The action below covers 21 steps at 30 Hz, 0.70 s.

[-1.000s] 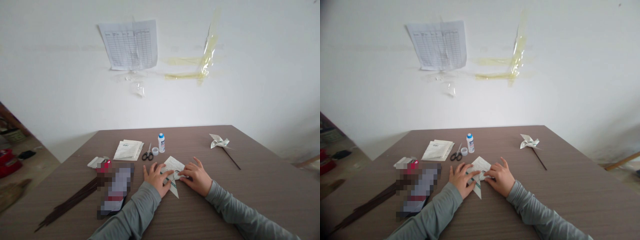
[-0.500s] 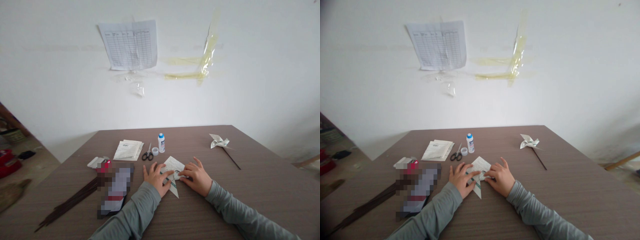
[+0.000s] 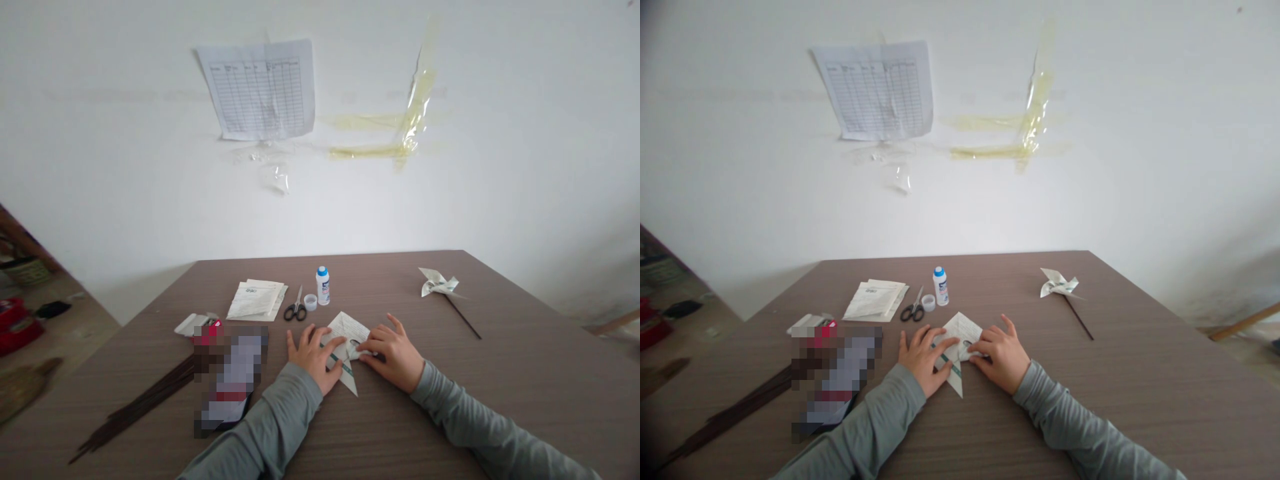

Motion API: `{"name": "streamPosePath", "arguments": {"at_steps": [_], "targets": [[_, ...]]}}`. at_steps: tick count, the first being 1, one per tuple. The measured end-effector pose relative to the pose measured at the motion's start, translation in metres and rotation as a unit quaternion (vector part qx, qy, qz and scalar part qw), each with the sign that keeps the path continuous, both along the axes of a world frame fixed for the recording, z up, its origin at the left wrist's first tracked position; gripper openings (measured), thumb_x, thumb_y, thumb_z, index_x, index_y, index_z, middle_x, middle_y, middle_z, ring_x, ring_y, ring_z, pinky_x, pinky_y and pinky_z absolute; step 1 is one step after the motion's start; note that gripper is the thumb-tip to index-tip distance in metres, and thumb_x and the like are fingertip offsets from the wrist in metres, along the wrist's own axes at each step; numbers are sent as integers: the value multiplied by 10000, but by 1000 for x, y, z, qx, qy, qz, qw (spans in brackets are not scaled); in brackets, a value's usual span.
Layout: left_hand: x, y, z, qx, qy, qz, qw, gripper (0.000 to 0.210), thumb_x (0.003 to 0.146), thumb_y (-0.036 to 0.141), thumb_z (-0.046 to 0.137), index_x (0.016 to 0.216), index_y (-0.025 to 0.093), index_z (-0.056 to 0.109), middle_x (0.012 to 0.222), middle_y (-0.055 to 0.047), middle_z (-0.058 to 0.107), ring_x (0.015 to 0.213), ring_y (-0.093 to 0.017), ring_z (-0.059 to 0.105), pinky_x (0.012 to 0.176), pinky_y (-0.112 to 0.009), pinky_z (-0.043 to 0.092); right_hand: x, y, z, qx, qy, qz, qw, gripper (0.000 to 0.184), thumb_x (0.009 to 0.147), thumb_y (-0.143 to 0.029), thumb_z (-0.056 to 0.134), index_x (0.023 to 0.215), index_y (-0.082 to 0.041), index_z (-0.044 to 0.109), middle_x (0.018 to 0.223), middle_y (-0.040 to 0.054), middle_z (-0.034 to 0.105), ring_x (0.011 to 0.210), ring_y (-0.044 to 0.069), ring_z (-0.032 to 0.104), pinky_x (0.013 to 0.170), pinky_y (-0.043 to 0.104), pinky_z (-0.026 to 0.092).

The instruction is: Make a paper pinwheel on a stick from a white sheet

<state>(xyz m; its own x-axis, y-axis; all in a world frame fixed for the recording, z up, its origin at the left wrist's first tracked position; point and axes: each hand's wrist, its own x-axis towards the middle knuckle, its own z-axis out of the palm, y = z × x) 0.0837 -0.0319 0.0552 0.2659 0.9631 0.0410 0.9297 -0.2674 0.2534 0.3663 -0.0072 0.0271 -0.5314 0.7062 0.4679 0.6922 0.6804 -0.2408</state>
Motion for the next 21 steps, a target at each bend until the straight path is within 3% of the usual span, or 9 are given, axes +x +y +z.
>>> {"name": "streamPosePath", "arguments": {"at_steps": [14, 21], "targets": [[1, 0, 9, -22, -7, -2, 1000, 640, 1095, 352, 842, 1706, 536, 892, 1925, -84, 754, 1871, -618, 513, 1513, -1071, 210, -1, -5, 5, -6, -6, -17, 1000, 223, 1182, -337, 864, 1234, -479, 1030, 1052, 44, 956, 1060, 356, 943, 1455, 779, 579], [1, 1, 5, -12, -2, 6, 1000, 702, 1046, 368, 872, 1724, 550, 872, 1883, -76, 787, 1841, -614, 552, 1507, -1068, 247, 0, -1, 1, 6, -7, 2, 1000, 151, 1196, -311, 889, 1232, -364, 1026, 1048, 53, 947, 1046, 291, 900, 1483, 776, 528]]}}
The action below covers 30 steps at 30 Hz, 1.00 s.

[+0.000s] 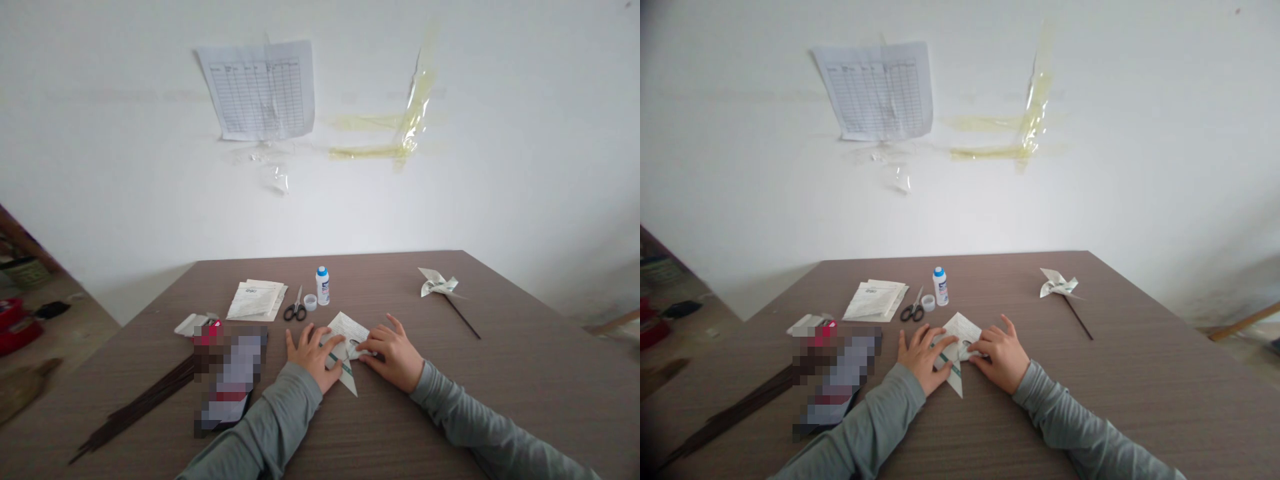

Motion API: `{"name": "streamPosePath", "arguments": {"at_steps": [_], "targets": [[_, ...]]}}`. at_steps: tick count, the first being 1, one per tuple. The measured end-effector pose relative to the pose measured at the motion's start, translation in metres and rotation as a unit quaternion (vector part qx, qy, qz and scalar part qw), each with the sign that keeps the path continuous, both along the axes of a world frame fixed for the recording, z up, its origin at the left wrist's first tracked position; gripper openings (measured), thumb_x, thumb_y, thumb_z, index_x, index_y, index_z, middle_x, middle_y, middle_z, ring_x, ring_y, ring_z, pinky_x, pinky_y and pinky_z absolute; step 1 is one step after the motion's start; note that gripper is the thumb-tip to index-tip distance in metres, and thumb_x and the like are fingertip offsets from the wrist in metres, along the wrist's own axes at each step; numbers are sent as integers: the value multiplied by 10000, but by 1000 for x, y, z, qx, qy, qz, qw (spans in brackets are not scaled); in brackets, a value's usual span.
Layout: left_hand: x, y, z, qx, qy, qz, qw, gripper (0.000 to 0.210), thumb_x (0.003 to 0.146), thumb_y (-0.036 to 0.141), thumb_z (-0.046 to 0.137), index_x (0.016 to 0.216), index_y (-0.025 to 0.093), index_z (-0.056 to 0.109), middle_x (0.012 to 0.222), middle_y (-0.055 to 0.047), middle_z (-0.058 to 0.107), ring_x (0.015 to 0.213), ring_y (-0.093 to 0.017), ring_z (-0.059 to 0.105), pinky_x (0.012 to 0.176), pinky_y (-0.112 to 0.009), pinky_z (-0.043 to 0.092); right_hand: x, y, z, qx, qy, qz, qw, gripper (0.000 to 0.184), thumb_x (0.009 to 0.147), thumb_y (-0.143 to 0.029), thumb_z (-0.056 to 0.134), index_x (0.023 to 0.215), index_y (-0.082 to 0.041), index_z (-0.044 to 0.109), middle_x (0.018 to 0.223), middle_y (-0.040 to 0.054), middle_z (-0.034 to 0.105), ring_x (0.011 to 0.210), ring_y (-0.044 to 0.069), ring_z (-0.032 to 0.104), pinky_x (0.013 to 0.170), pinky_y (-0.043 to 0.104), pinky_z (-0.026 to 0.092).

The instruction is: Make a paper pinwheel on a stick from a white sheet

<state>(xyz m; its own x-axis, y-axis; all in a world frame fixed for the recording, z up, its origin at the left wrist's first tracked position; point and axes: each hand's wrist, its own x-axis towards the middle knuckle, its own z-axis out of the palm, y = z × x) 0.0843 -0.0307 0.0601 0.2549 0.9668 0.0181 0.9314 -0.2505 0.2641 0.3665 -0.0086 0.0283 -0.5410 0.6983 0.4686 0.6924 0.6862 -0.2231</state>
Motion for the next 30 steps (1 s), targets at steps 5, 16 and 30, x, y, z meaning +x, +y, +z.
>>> {"name": "streamPosePath", "arguments": {"at_steps": [5, 16, 30], "targets": [[-1, 0, -1, -6, -3, 1, 1000, 735, 1072, 367, 839, 1791, 523, 823, 1908, -79, 768, 1879, -598, 512, 1529, -1057, 204, 0, 1, -1, -2, 3, 1, 1000, 148, 1192, -306, 892, 1221, -356, 1028, 1053, 58, 952, 1054, 295, 906, 1483, 775, 528], [-1, -1, 3, -10, -1, -4, 1000, 648, 1097, 360, 859, 1704, 587, 881, 1928, -53, 753, 1883, -613, 510, 1517, -1064, 219, -2, -3, 2, -2, 6, -25, 1000, 226, 1187, -344, 848, 1216, -485, 1022, 1041, 54, 949, 1050, 354, 933, 1433, 777, 597], [-2, 6, 3, -21, -1, 4, 1000, 687, 1038, 411, 903, 1698, 598, 877, 1949, -52, 720, 1897, -583, 482, 1521, -1043, 225, -2, -1, 2, -29, -2, -14, 999, 198, 1196, -328, 854, 1243, -413, 1027, 1065, 51, 949, 1071, 335, 918, 1453, 826, 543]]}}
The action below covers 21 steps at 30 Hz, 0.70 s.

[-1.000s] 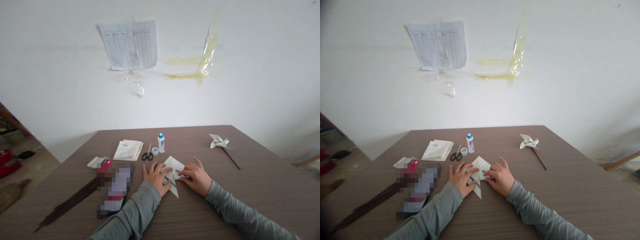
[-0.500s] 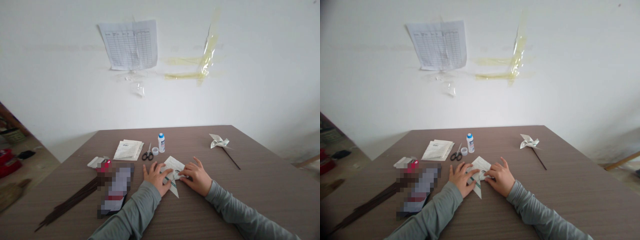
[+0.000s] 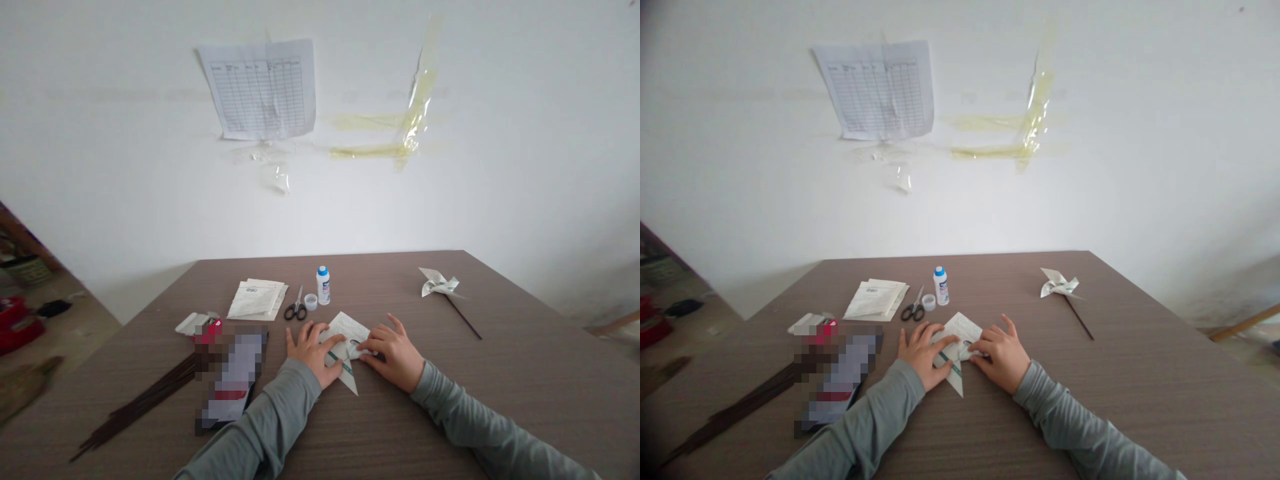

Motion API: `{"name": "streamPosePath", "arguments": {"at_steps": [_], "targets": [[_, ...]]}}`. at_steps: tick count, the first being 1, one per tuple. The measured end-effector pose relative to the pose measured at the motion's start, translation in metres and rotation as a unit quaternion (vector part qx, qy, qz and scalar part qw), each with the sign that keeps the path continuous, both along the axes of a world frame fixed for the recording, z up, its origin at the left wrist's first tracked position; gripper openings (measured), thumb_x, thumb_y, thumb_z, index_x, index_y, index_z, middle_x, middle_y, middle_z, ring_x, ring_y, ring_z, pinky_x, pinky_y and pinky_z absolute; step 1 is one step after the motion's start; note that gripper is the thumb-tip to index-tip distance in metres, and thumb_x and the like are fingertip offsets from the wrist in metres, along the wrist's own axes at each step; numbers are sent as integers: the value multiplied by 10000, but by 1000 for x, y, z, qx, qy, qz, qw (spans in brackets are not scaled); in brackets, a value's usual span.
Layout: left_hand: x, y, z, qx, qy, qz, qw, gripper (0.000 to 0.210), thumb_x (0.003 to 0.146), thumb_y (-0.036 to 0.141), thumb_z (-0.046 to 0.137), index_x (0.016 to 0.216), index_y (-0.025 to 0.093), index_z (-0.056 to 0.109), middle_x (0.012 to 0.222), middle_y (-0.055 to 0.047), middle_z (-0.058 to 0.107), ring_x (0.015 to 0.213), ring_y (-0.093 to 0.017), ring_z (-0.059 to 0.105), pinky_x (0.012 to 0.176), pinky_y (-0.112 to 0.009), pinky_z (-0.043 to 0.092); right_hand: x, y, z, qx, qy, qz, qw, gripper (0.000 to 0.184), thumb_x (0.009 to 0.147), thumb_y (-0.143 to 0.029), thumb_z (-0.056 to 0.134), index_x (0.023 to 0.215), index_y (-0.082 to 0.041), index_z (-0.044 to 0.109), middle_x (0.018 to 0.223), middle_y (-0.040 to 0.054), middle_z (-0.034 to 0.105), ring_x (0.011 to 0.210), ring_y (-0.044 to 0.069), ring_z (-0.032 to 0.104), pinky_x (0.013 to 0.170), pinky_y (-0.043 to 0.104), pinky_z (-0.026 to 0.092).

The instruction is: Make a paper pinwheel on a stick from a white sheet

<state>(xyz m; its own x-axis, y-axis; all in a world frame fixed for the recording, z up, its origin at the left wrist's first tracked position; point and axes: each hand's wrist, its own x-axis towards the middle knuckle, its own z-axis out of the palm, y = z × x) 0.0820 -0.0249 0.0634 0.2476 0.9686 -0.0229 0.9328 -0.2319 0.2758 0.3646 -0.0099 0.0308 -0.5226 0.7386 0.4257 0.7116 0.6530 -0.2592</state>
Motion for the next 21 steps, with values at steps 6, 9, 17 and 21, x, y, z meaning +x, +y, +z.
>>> {"name": "streamPosePath", "arguments": {"at_steps": [6, 9, 17, 21], "targets": [[1, 1, -1, 7, -5, 5, 1000, 700, 994, 417, 937, 1675, 572, 903, 1918, -69, 750, 1876, -599, 512, 1543, -1008, 245, 1, 1, -3, 14, 8, 6, 1000, 185, 1181, -305, 896, 1247, -418, 1025, 1054, 46, 947, 1051, 325, 915, 1470, 792, 538], [1, 1, 0, 16, -2, 7, 1000, 717, 984, 390, 948, 1680, 561, 903, 1895, -74, 771, 1856, -597, 551, 1531, -1020, 278, 2, 2, -3, 26, 7, 15, 1000, 171, 1194, -303, 881, 1238, -388, 1023, 1055, 42, 945, 1047, 305, 904, 1478, 773, 527], [-2, -1, -4, 20, -8, 4, 1000, 754, 1035, 391, 927, 1758, 585, 841, 1952, -80, 726, 1895, -600, 508, 1559, -1002, 221, 2, 2, -2, 27, 0, 10, 1000, 175, 1185, -309, 887, 1242, -399, 1025, 1055, 43, 951, 1049, 315, 919, 1465, 776, 553], [-4, -2, -5, 24, -15, -16, 999, 627, 1071, 396, 900, 1664, 601, 907, 1991, -60, 688, 1899, -624, 488, 1528, -1051, 207, 1, 0, 1, 12, 5, -1, 1000, 227, 1176, -312, 869, 1234, -463, 1027, 1058, 50, 960, 1061, 354, 941, 1463, 771, 576]]}}
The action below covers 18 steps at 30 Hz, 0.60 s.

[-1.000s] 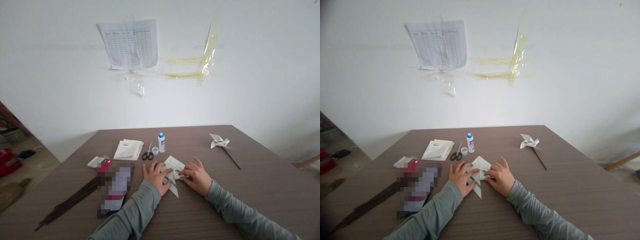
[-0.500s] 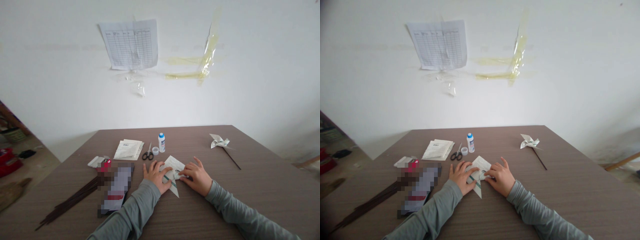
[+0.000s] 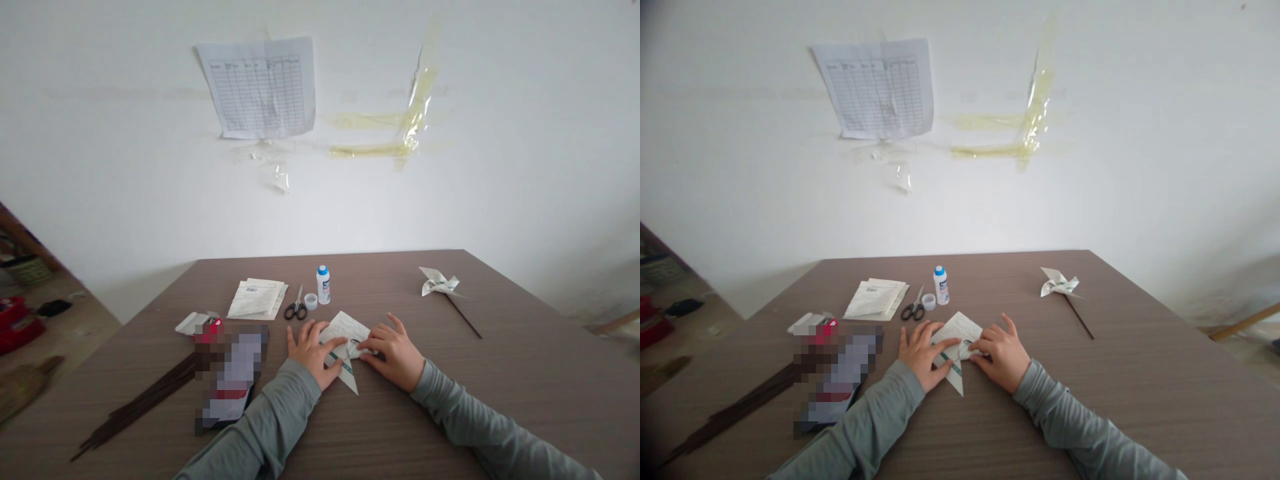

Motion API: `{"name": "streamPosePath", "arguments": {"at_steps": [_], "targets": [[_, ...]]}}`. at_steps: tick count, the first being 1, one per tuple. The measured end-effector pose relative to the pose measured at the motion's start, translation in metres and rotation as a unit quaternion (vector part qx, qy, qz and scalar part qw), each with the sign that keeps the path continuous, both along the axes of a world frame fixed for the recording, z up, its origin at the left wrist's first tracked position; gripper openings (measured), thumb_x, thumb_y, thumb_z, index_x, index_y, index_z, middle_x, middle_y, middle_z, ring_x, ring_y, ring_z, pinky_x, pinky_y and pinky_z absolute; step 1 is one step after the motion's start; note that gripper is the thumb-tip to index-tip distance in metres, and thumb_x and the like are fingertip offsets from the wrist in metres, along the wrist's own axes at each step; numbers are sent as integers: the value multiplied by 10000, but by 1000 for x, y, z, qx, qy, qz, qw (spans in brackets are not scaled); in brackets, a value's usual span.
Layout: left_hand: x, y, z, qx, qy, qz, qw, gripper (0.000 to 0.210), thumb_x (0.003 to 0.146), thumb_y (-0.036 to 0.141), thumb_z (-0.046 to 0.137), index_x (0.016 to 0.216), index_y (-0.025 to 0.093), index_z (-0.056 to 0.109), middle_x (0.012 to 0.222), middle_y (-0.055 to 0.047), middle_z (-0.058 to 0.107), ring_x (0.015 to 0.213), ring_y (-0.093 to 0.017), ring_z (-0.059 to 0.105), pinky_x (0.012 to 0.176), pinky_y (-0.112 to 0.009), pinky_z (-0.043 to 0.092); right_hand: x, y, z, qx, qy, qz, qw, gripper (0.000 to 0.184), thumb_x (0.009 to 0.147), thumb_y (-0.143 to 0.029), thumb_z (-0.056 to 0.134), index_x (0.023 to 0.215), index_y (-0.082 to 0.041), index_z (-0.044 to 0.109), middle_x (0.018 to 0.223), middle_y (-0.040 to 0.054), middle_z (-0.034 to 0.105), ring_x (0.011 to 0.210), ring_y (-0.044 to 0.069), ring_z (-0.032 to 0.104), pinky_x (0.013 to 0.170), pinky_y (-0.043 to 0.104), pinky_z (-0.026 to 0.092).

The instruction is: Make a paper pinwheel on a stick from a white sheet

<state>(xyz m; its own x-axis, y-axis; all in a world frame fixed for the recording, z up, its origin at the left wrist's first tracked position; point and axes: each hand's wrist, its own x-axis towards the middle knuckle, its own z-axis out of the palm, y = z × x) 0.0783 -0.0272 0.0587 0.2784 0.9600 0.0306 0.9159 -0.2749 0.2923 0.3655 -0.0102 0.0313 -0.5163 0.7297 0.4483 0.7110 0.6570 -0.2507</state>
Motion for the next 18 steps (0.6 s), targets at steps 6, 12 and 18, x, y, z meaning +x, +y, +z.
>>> {"name": "streamPosePath", "arguments": {"at_steps": [6, 12, 18], "targets": [[2, 1, 0, 5, 11, 6, 1000, 651, 1042, 370, 938, 1648, 604, 915, 2009, -45, 671, 1894, -612, 497, 1526, -1042, 232, -1, 0, -1, 15, -9, -8, 1000, 220, 1166, -298, 891, 1233, -460, 1023, 1059, 42, 961, 1058, 337, 945, 1466, 748, 575], [3, 2, 3, -6, 26, 13, 1000, 695, 1024, 389, 953, 1678, 618, 889, 2035, -23, 639, 1896, -597, 490, 1521, -1038, 259, 0, 2, -5, 13, 3, 0, 1000, 200, 1211, -356, 851, 1229, -438, 1032, 1047, 46, 954, 1063, 332, 934, 1482, 755, 563], [3, 3, 2, -2, 19, 11, 1000, 699, 1026, 368, 954, 1680, 606, 892, 2038, -25, 635, 1898, -598, 492, 1533, -1031, 245, 1, 3, -7, 9, 2, 14, 1000, 197, 1209, -311, 857, 1241, -409, 1024, 1057, 51, 952, 1069, 318, 916, 1470, 781, 554]]}}
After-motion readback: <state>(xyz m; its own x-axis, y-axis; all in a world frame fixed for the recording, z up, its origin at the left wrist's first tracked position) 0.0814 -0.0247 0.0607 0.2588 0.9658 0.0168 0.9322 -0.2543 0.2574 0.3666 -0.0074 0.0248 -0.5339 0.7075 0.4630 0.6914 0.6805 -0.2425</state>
